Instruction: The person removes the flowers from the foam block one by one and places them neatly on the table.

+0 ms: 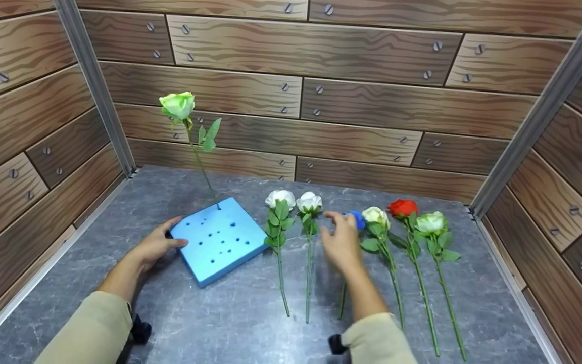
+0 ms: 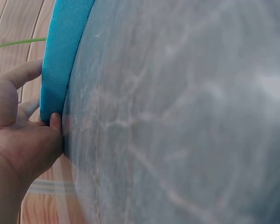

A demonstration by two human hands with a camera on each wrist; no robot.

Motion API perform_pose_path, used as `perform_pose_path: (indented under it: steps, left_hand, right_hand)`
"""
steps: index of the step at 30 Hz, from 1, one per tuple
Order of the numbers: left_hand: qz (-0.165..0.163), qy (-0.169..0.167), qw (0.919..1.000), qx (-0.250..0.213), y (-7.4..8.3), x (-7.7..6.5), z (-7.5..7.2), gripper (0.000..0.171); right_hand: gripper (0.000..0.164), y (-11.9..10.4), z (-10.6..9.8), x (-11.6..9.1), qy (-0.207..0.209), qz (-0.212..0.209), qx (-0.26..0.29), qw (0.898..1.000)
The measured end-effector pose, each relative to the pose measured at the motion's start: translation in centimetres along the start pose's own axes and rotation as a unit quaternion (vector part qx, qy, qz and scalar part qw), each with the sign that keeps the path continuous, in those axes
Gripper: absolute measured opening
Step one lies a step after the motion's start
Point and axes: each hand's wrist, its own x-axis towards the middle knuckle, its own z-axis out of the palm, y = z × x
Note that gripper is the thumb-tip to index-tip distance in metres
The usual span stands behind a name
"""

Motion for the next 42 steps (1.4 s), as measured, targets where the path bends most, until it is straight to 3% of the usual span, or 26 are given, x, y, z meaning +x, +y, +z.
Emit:
perform_pose_path:
  steps: [14,21,31,42]
  left_hand:
    - [0.001,0.006,1.0000,0.000,0.1,0.2,0.0,0.085]
    - [0.000,0.008,1.0000,0.003,0.1,0.4,0.1,0.085]
    - [-0.004,0.013,0.9999,-0.007,-0.1,0.1,-0.2,0.086]
    - [0.000,0.019,0.9998,-0.008,0.1,0.2,0.0,0.085]
  right_hand:
    - [0.039,-5.4,9.6,2.6,-0.028,-0.016,0.123,0.992]
    - [0.036,-6.9,14.1,3.6,-0.037,-0.027,0.169,0.985]
    - [0.040,-8.8,19.8,4.9,-0.071,-0.038,0.190,0.978]
    - [0.046,-9.3,23.1,6.7,-0.112,-0.041,0.150,0.981]
